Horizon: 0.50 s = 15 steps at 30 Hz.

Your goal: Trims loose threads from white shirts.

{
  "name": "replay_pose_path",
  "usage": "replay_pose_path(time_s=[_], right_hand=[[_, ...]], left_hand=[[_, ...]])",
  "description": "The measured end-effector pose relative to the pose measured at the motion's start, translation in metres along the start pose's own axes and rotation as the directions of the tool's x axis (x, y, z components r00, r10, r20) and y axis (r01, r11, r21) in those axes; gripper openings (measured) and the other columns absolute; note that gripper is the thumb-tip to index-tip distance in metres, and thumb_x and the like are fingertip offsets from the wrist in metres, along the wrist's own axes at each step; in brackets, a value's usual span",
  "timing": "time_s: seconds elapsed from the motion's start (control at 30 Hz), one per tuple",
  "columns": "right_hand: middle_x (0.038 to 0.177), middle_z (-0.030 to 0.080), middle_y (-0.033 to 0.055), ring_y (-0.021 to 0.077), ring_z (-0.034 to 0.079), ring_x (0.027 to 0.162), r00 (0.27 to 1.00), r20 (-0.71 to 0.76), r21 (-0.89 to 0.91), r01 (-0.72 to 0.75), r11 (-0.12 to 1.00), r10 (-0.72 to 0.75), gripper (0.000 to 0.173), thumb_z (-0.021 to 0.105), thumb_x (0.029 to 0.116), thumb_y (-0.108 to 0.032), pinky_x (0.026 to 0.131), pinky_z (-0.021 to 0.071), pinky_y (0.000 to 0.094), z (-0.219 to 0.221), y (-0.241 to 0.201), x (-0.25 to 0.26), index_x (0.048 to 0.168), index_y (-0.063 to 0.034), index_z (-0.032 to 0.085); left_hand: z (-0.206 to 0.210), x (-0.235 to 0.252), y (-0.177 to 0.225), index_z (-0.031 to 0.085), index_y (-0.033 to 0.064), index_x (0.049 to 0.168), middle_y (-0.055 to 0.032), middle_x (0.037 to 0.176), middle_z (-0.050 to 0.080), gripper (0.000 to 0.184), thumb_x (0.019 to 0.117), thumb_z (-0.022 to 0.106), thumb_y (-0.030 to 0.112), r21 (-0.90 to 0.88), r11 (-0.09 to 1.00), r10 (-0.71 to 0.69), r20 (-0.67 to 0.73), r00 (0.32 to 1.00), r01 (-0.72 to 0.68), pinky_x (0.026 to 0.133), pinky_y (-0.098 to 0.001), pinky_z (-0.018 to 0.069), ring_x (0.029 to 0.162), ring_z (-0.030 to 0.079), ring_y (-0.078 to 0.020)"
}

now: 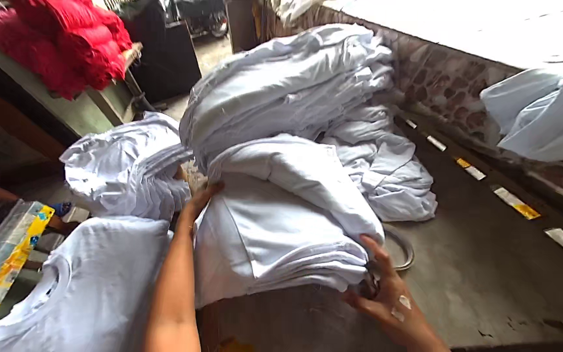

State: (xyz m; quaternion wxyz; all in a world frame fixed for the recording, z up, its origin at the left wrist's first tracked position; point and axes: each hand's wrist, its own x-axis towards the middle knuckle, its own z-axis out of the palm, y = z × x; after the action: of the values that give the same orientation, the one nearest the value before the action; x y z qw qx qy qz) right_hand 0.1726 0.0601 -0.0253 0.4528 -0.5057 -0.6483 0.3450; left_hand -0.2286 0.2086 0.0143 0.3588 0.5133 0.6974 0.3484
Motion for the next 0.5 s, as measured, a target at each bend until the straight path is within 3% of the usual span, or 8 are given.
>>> replay_pose_path(time_s=[0.07,0.13,0.2,0.27,0.3,0.4,0.47,0.5], right_hand=[[0.147,0.047,0.0316,0.0300,0.058,0.126,1.000,-0.001,-0.087,-0.003,0.996,0.003,0.109,0.089,0.0598,-0.047,0.098,0.0535,0.0426,0.004,0.001,0.005,0.151,-0.0039,0.047],[0.136,0.052,0.0350,0.0377,0.059,0.120,0.996,-0.091,-0.092,0.002,0.996,-0.010,0.079,0.081,0.0647,-0.028,0.097,0.0515,0.0495,0.006,0.005,0.012,0.135,0.0001,0.060],[0.118,0.063,0.0210,0.0171,0.060,0.111,0.970,-0.234,0.023,0.074,0.997,-0.067,0.044,0.065,0.0797,-0.016,0.098,0.0489,0.0333,0.009,0.007,0.023,0.116,0.0085,0.064],[0.111,0.065,-0.0011,-0.0056,0.059,0.108,0.935,-0.334,0.191,0.194,0.962,-0.122,0.031,0.052,0.0951,-0.012,0.100,0.0484,0.0176,0.006,-0.007,0.041,0.116,0.0092,0.057],[0.113,0.067,-0.0059,-0.0079,0.060,0.109,0.920,-0.371,0.246,0.226,0.943,-0.123,0.031,0.048,0.0992,-0.014,0.100,0.0493,0.0168,0.002,-0.019,0.053,0.121,0.0072,0.056],[0.127,0.056,0.0100,-0.0015,0.054,0.115,0.951,-0.305,0.317,0.047,0.947,0.055,0.048,0.033,0.1081,-0.017,0.099,0.0454,0.0185,-0.019,-0.065,0.095,0.144,0.0137,0.034],[0.110,0.060,0.0044,-0.0017,0.059,0.099,0.953,-0.251,0.374,-0.064,0.925,0.167,0.035,0.030,0.1115,-0.016,0.086,0.0509,0.0168,-0.035,-0.070,0.159,0.135,0.0048,0.046],[0.117,0.062,0.0056,-0.0009,0.060,0.106,0.956,-0.220,0.303,-0.121,0.945,0.193,0.035,0.029,0.1119,-0.014,0.092,0.0494,0.0148,-0.044,-0.070,0.195,0.136,0.0035,0.047]], left_hand=[[0.006,0.010,0.002,0.040,0.0036,0.153,-0.0214,0.142,0.055,0.058,0.1064,0.051,0.037,-0.088,0.993,-0.067,0.136,0.988,0.080,0.110,-0.0437,0.0442,0.129,0.056,-0.0259],[0.004,0.014,0.002,0.046,-0.0009,0.147,-0.0248,0.139,0.058,0.060,0.1054,0.052,0.041,0.074,0.992,-0.108,0.140,0.984,0.098,0.112,-0.0494,0.0427,0.130,0.056,-0.0312],[-0.010,-0.004,0.015,0.057,-0.0061,0.135,-0.0287,0.127,0.063,0.054,0.1041,0.056,0.038,0.203,0.975,-0.103,0.084,0.991,0.085,0.107,-0.0562,0.0433,0.121,0.061,-0.0371],[-0.019,-0.049,0.042,0.062,-0.0060,0.120,-0.0154,0.101,0.067,0.035,0.1058,0.052,0.024,0.080,0.997,-0.016,-0.021,1.000,0.018,0.087,-0.0386,0.0523,0.091,0.064,-0.0176],[-0.019,-0.072,0.057,0.062,-0.0046,0.112,-0.0065,0.090,0.064,0.026,0.1055,0.049,0.017,-0.038,0.998,0.047,-0.091,0.995,-0.051,0.078,-0.0277,0.0535,0.079,0.062,-0.0066],[-0.014,-0.130,0.098,0.058,-0.0145,0.106,-0.0076,0.090,0.060,0.022,0.1047,0.041,0.000,-0.297,0.934,0.112,-0.279,0.954,-0.197,0.081,-0.0189,0.0475,0.082,0.056,-0.0009],[-0.004,-0.157,0.112,0.057,-0.0137,0.099,-0.0058,0.083,0.059,0.022,0.1048,0.039,-0.003,-0.419,0.874,0.062,-0.409,0.911,-0.247,0.078,-0.0144,0.0469,0.077,0.056,0.0027],[0.004,-0.171,0.116,0.058,-0.0080,0.097,-0.0003,0.080,0.061,0.023,0.1054,0.038,-0.001,-0.464,0.836,0.061,-0.452,0.890,-0.293,0.075,-0.0120,0.0487,0.075,0.058,0.0065]])
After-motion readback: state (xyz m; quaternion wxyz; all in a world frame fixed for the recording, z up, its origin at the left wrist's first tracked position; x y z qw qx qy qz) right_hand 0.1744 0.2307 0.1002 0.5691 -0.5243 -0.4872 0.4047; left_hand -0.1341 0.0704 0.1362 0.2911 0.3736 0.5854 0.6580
